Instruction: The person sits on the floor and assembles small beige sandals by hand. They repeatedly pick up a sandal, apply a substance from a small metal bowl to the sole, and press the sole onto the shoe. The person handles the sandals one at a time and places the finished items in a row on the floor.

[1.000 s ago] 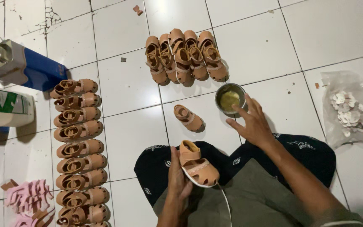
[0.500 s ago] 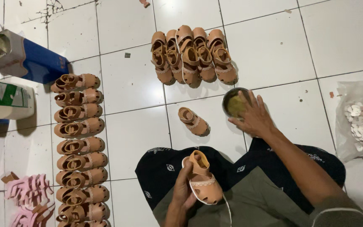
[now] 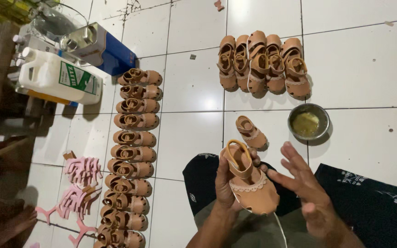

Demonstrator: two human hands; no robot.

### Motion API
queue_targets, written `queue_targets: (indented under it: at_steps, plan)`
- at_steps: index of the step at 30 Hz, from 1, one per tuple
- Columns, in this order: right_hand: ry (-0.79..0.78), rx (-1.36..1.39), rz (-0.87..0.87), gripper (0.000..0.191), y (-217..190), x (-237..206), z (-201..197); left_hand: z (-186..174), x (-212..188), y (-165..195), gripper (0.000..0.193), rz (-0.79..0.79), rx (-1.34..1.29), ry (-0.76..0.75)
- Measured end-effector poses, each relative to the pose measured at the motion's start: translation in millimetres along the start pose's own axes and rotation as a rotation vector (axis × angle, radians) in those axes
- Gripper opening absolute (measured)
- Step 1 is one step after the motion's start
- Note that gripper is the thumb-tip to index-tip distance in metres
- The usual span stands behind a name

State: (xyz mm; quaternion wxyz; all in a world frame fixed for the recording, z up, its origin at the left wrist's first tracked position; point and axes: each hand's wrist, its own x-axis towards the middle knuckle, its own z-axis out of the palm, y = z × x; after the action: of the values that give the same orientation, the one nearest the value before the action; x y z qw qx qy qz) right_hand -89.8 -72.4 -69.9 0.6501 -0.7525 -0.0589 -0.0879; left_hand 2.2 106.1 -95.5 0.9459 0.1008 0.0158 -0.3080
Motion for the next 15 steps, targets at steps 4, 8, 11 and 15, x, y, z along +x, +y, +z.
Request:
queue_targets:
  at_steps: [4, 8, 11, 15]
  plan:
    - [-0.123, 0.073, 0.038, 0.092, -17.8, -5.0, 10.5, 10.9, -9.9, -3.9, 0.05, 0.016, 0.009, -0.047]
    - [-0.029, 0.113, -0.011, 0.081, -35.3, -5.3, 22.8, 12.0, -20.8, -3.9, 0.051, 0.026, 0.02, 0.004]
    - [0.154, 0.125, -0.073, 0.07, -41.7, -6.4, 34.0, 13.2, -27.4, -7.1, 0.057, 0.013, 0.083, 0.006]
    - [0.242, -0.078, -0.012, 0.084, -36.8, -4.6, 41.4, 21.2, -34.2, -14.2, 0.072, 0.092, 0.349, 0.047]
